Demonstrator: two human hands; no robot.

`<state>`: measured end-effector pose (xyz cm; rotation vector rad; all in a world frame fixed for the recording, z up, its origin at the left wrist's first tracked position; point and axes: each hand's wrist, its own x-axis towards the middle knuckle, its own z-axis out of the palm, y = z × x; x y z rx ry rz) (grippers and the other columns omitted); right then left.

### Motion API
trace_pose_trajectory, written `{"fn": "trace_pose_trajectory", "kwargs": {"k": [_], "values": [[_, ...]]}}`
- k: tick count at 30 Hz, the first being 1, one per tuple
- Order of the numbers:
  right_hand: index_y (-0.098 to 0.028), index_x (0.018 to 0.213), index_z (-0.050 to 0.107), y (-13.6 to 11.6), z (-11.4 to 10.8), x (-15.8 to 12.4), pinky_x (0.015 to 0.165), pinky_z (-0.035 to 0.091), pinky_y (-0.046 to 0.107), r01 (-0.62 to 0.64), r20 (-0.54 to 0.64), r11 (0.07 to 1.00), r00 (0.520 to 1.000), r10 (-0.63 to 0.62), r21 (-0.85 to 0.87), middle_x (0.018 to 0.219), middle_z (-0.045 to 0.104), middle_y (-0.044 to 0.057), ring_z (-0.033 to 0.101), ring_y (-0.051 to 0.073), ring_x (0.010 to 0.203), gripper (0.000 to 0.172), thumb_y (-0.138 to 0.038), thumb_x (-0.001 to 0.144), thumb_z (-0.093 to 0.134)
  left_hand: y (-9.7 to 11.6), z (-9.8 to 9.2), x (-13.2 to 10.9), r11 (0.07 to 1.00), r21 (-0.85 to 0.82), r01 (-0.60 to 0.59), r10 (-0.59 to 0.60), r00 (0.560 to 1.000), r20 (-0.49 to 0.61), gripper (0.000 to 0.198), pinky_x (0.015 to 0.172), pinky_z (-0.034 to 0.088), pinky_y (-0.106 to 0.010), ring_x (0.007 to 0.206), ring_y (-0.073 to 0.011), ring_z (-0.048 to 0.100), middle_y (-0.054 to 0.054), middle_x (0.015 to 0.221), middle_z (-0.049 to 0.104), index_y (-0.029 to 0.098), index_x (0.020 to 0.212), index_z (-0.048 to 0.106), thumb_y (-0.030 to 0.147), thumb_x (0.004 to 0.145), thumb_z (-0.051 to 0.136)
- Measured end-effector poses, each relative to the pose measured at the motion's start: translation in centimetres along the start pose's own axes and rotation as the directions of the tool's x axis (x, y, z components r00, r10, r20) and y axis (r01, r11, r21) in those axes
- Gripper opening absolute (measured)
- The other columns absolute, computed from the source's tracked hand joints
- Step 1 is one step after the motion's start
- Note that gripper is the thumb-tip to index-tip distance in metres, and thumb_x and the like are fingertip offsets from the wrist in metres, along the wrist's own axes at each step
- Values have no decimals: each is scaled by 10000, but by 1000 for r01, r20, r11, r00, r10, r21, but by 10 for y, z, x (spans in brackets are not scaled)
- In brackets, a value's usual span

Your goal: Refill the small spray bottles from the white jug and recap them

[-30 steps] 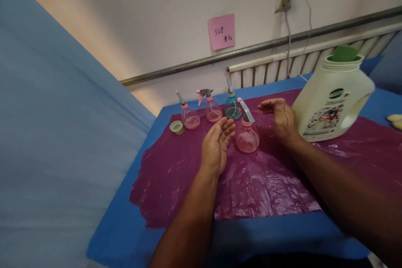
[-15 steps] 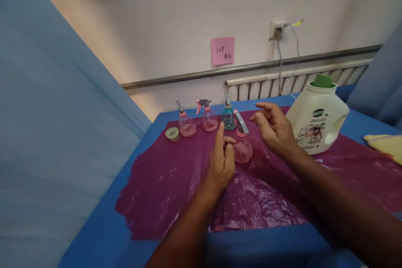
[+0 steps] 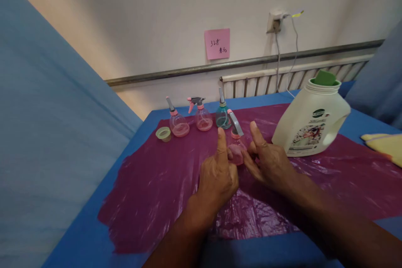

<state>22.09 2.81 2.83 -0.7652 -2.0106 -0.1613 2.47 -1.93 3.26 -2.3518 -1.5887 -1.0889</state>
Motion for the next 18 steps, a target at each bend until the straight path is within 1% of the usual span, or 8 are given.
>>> {"fn": "trace_pose_trajectory", "kwargs": {"k": [4,9,12,15,18], "values": [[-150,1857,9,-1,1,0,533,469,297,3,15,1000,1000,-3,-22,727,703,-50,610,178,529,945,-165,1100,573,3,-2,1,1000,-26,-8,8,1000,-11,1093,753,598,-331,820,-202,742,-46,1052,785,199,1810,-200,73,959,474],[-139,1854,36,2,4,-1,531,463,301,-1,29,1000,1000,2,-30,742,715,-44,612,181,535,931,-150,1094,573,5,-4,1,1000,17,-16,16,1000,1,1087,718,575,-327,801,-210,736,-57,1023,787,173,1805,-215,80,976,482],[-136,1856,15,6,4,-2,527,455,299,2,39,999,999,0,-51,724,713,-49,611,182,523,959,-141,1084,585,4,-3,1,1000,17,-18,18,1000,-4,1092,708,563,-328,794,-212,736,-59,1010,791,160,1806,-205,74,963,484],[-154,1858,-11,6,3,-1,541,476,301,3,56,999,998,0,-38,732,727,-44,619,184,523,957,-149,1095,568,3,-1,1,999,13,-30,30,999,-19,1094,686,553,-323,755,-207,722,-52,977,787,151,1811,-186,75,950,485],[-176,1858,-31,4,3,-1,561,498,301,-7,60,1000,998,9,-25,761,751,-28,643,182,545,954,-154,1109,561,3,1,1,1000,12,-27,27,1000,-13,1097,668,549,-323,729,-203,712,-60,991,795,154,1814,-173,76,942,486]]}}
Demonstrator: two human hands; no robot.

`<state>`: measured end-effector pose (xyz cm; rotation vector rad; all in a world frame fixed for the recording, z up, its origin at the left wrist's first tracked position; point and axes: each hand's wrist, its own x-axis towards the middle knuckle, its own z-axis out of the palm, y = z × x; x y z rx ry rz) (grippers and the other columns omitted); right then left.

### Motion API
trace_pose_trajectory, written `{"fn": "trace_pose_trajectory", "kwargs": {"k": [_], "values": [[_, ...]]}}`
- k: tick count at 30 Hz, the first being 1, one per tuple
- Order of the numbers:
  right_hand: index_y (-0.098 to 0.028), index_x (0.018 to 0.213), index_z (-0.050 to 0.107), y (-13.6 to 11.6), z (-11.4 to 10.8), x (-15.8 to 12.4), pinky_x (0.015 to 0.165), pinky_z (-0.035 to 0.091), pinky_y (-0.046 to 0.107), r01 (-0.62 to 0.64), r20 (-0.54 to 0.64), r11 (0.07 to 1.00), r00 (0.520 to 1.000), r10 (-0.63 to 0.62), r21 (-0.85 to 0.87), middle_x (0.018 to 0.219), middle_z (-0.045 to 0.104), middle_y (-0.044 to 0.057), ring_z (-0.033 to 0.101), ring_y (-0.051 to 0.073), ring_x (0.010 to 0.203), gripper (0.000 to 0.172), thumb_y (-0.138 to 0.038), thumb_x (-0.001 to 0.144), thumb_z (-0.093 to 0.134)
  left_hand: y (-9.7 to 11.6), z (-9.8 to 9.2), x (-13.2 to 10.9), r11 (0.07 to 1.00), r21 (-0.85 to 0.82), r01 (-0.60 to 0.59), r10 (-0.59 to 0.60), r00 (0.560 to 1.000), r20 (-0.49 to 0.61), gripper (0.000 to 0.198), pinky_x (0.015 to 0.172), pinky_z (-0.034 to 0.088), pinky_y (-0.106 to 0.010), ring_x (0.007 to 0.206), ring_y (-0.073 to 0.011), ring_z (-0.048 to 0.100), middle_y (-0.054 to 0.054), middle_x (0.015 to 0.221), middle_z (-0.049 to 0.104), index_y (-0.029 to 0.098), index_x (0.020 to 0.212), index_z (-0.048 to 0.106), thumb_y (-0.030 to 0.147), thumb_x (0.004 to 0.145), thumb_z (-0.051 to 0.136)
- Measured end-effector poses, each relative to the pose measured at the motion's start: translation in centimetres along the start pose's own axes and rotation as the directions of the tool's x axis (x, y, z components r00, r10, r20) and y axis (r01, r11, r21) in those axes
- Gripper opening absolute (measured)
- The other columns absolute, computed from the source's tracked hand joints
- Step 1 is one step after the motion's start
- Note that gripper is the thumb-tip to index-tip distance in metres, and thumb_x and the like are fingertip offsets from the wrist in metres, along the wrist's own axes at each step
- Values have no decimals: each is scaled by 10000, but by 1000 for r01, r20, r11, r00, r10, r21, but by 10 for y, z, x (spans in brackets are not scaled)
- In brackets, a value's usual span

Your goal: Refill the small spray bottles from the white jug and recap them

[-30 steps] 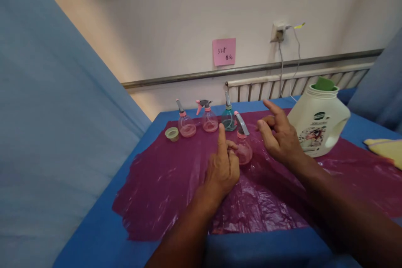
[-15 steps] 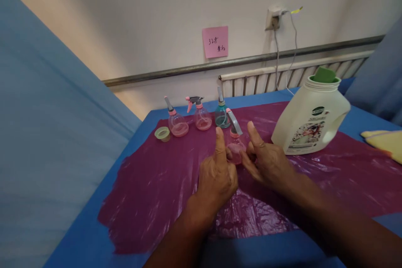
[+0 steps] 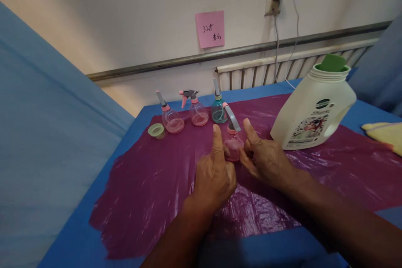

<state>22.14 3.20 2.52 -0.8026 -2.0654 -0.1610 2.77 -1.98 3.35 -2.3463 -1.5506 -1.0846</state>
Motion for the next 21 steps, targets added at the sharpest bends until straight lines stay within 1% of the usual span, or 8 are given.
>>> {"fn": "trace_pose_trajectory", "kwargs": {"k": [4,6,8,9,11,14,17,21], "values": [[-194,1858,-18,2,1,-3,608,538,310,-30,-7,997,1000,31,78,783,741,-39,673,184,603,972,-207,1115,608,2,0,0,996,-68,65,-63,998,20,1019,679,555,-314,767,-193,729,-62,1065,805,185,1823,-101,108,1006,504],[-185,1847,105,6,-1,-3,634,547,317,-45,-17,993,999,47,111,786,736,-41,666,177,612,911,-244,1114,643,3,-1,2,986,-130,103,-100,995,30,889,694,556,-307,798,-185,741,-54,1092,800,202,1809,74,148,1049,532],[-196,1726,405,11,-4,-2,649,539,318,-46,-56,992,997,53,119,814,747,-23,661,167,631,673,-265,1109,664,3,-2,4,977,-176,123,-122,992,19,601,701,537,-295,807,-171,732,-37,1069,783,216,1644,405,192,1071,583],[-204,1568,568,14,-6,0,647,524,316,-37,-78,992,996,47,124,819,743,-15,656,163,642,480,-268,1104,673,3,-3,5,974,-192,117,-117,993,11,397,707,524,-291,810,-165,721,-27,1040,767,223,1467,548,209,1074,608],[-220,1159,694,17,-10,3,634,475,318,-1,-113,991,994,16,134,785,701,-10,621,156,649,80,-264,1093,690,3,-3,6,974,-216,68,-70,998,-2,18,715,490,-289,802,-156,679,-9,952,713,230,1087,619,228,1081,636],[-247,827,566,18,-14,7,611,375,345,72,-116,989,992,-57,126,684,571,-28,510,149,614,291,-254,1087,697,3,-2,7,969,-245,-39,42,999,5,280,670,418,-297,707,-135,573,18,804,596,236,838,519,212,1101,611],[-260,746,485,17,-14,8,604,311,367,118,-102,987,989,-106,114,644,500,-42,434,145,592,398,-247,1095,674,2,1,6,961,-249,-119,129,991,25,349,618,353,-320,623,-124,484,37,724,518,239,779,481,171,1107,579],[-258,726,477,17,-14,9,602,301,376,142,-78,982,988,-133,127,633,503,-45,417,143,584,415,-245,1101,652,3,-1,5,947,-265,-181,190,982,9,379,597,325,-337,590,-121,439,48,688,468,241,749,469,124,1090,584]]}}
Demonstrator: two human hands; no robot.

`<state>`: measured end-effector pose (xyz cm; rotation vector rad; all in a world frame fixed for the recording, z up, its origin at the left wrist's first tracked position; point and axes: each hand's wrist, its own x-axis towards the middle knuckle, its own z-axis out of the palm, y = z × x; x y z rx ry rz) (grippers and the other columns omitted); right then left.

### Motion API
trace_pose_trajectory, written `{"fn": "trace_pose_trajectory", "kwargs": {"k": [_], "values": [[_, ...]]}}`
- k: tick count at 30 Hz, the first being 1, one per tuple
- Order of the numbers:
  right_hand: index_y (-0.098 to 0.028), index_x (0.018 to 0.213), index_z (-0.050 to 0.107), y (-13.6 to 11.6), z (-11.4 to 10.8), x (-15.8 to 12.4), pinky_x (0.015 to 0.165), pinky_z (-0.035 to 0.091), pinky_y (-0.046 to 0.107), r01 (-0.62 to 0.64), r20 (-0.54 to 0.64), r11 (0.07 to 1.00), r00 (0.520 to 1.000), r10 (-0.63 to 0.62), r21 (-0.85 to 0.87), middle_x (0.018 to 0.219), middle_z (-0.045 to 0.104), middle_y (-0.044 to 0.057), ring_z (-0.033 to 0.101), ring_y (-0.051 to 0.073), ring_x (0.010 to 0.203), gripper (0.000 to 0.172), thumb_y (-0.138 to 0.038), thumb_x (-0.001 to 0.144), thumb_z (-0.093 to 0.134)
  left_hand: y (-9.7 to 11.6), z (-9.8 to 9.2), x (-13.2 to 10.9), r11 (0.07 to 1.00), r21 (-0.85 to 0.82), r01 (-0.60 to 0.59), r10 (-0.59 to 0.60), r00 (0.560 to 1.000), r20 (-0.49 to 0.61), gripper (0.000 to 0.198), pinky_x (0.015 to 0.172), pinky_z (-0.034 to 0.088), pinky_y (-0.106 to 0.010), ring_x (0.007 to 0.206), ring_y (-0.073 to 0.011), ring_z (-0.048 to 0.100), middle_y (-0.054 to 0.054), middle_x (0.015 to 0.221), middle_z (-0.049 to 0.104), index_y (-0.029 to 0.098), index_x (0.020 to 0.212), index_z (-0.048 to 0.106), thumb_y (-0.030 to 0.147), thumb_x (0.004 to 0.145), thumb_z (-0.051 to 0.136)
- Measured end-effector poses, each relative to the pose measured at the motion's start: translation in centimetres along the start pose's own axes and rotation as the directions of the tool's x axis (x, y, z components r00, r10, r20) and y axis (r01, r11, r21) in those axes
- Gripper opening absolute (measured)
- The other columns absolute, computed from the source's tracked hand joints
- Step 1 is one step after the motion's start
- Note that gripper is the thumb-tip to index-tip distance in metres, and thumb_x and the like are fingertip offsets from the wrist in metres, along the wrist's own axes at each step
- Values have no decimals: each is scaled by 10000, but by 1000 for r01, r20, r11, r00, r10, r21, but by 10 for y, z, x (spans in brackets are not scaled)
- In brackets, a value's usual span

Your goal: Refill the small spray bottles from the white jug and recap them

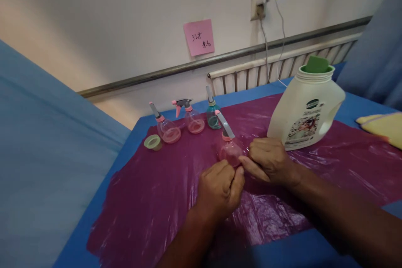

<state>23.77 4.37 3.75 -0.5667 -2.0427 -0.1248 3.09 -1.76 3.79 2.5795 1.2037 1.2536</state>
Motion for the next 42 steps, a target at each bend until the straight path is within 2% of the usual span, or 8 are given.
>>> {"fn": "trace_pose_trajectory", "kwargs": {"k": [6,11,19,23,26,31,34,42], "values": [[-254,691,501,-4,-1,8,602,352,369,62,-11,998,998,-62,23,636,553,-30,451,143,585,447,-306,1122,609,4,-12,5,991,-42,-124,124,992,8,386,597,293,-362,584,-137,413,46,664,436,252,734,461,41,1035,580],[-253,675,507,-1,5,11,585,349,360,61,-61,998,996,-59,22,616,553,-37,464,138,566,464,-324,1128,579,1,-16,11,988,-11,-155,155,987,33,339,606,380,-319,606,-133,504,35,684,533,246,782,535,6,1017,585],[-249,689,533,5,16,9,578,353,321,73,-45,997,996,-72,12,610,552,-34,485,133,550,457,-343,1136,536,2,-16,14,999,-37,-38,37,999,-29,163,667,546,-231,701,-130,672,31,838,698,257,1053,626,97,1031,601],[-246,711,567,6,20,9,577,382,313,75,-81,997,994,-72,35,608,547,-41,471,133,546,436,-339,1136,524,1,-14,14,999,-28,-30,28,998,-57,178,709,601,-224,771,-136,732,9,936,749,258,1119,644,115,1023,600],[-248,712,561,6,22,7,579,385,318,66,-57,998,996,-65,20,610,542,-43,474,136,549,428,-332,1131,525,-2,-11,10,999,-39,-30,27,996,-80,175,731,622,-222,806,-134,749,-1,970,749,250,1135,652,121,1021,620],[-250,692,521,7,26,3,580,379,321,68,-48,997,997,-67,24,606,551,-47,478,132,542,429,-312,1115,555,-10,-4,-2,997,-82,-17,2,984,-180,239,769,667,-267,902,-171,793,-27,1034,762,240,1234,643,128,1023,655],[-249,701,534,8,26,2,582,372,318,75,-37,997,997,-74,18,605,557,-44,485,132,541,417,-307,1114,546,-12,-2,-7,999,-49,18,-28,978,-207,252,776,681,-288,897,-183,800,-30,1039,776,241,1266,649,159,1029,670],[-249,716,533,11,29,-3,597,379,314,107,28,994,994,-108,30,640,569,-36,504,134,567,414,-367,1113,521,-7,-7,-5,1000,-16,8,-10,992,-125,253,794,695,-300,884,-193,832,-46,1064,830,245,1341,654,206,1099,593]]}}
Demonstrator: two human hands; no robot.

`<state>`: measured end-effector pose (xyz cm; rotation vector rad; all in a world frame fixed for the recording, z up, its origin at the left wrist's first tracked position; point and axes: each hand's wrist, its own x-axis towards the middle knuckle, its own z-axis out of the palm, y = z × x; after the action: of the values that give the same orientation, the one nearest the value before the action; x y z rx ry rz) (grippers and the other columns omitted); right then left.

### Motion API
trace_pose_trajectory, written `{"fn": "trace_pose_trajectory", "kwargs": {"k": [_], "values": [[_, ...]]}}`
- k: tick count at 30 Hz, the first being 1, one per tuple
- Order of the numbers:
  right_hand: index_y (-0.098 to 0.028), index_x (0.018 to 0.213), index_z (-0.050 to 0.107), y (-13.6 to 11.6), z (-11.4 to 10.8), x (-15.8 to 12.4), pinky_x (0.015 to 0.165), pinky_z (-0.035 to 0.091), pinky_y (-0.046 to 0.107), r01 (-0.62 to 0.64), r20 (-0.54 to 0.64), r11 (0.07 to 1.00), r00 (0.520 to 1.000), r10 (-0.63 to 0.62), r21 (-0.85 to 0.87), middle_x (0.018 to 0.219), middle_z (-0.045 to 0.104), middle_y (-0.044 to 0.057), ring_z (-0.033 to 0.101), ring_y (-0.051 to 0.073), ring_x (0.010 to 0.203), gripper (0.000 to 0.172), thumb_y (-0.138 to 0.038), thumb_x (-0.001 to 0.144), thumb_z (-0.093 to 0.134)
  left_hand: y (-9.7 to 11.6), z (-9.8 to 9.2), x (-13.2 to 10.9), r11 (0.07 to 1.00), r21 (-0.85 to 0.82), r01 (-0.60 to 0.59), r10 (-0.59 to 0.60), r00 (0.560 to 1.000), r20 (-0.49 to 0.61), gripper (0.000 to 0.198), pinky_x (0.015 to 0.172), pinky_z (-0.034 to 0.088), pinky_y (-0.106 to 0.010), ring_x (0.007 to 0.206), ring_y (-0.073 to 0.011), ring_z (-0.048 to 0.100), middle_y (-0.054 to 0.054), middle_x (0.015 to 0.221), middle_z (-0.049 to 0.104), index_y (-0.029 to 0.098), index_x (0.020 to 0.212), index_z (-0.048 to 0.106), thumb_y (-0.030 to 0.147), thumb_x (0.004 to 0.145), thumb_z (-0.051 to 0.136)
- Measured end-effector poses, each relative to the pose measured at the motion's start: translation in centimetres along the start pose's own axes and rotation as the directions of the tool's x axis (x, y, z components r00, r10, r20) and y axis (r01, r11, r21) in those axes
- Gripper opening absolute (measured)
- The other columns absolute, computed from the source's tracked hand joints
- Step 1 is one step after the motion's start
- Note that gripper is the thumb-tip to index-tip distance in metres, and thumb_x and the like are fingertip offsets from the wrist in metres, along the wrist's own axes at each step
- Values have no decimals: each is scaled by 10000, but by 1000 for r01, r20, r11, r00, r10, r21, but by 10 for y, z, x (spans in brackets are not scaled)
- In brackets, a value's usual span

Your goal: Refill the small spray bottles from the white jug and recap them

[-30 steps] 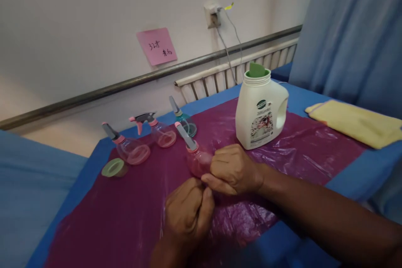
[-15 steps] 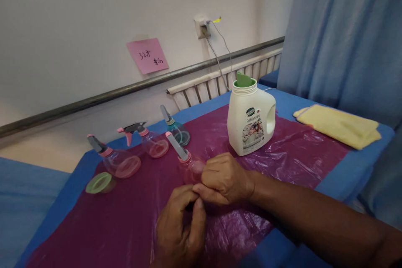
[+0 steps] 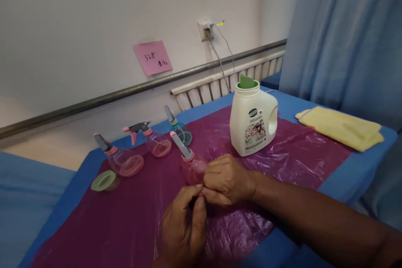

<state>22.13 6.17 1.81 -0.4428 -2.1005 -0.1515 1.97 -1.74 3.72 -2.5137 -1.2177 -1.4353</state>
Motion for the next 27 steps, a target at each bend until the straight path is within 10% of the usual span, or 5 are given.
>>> {"fn": "trace_pose_trajectory", "kwargs": {"k": [14,27], "values": [[-249,741,559,-3,0,-2,583,369,327,4,54,996,999,-9,91,653,597,-20,518,149,572,427,-406,1130,480,10,-2,6,919,-274,283,-259,958,122,174,569,488,-170,592,-96,595,63,734,637,244,1008,684,302,1147,597],[-209,859,738,-7,-8,-7,720,475,271,-352,271,746,934,234,566,794,762,0,684,129,687,430,-352,1187,498,16,6,9,596,-589,545,-513,823,243,298,620,553,-215,609,-118,662,11,734,710,197,1123,768,477,1132,668]]}}
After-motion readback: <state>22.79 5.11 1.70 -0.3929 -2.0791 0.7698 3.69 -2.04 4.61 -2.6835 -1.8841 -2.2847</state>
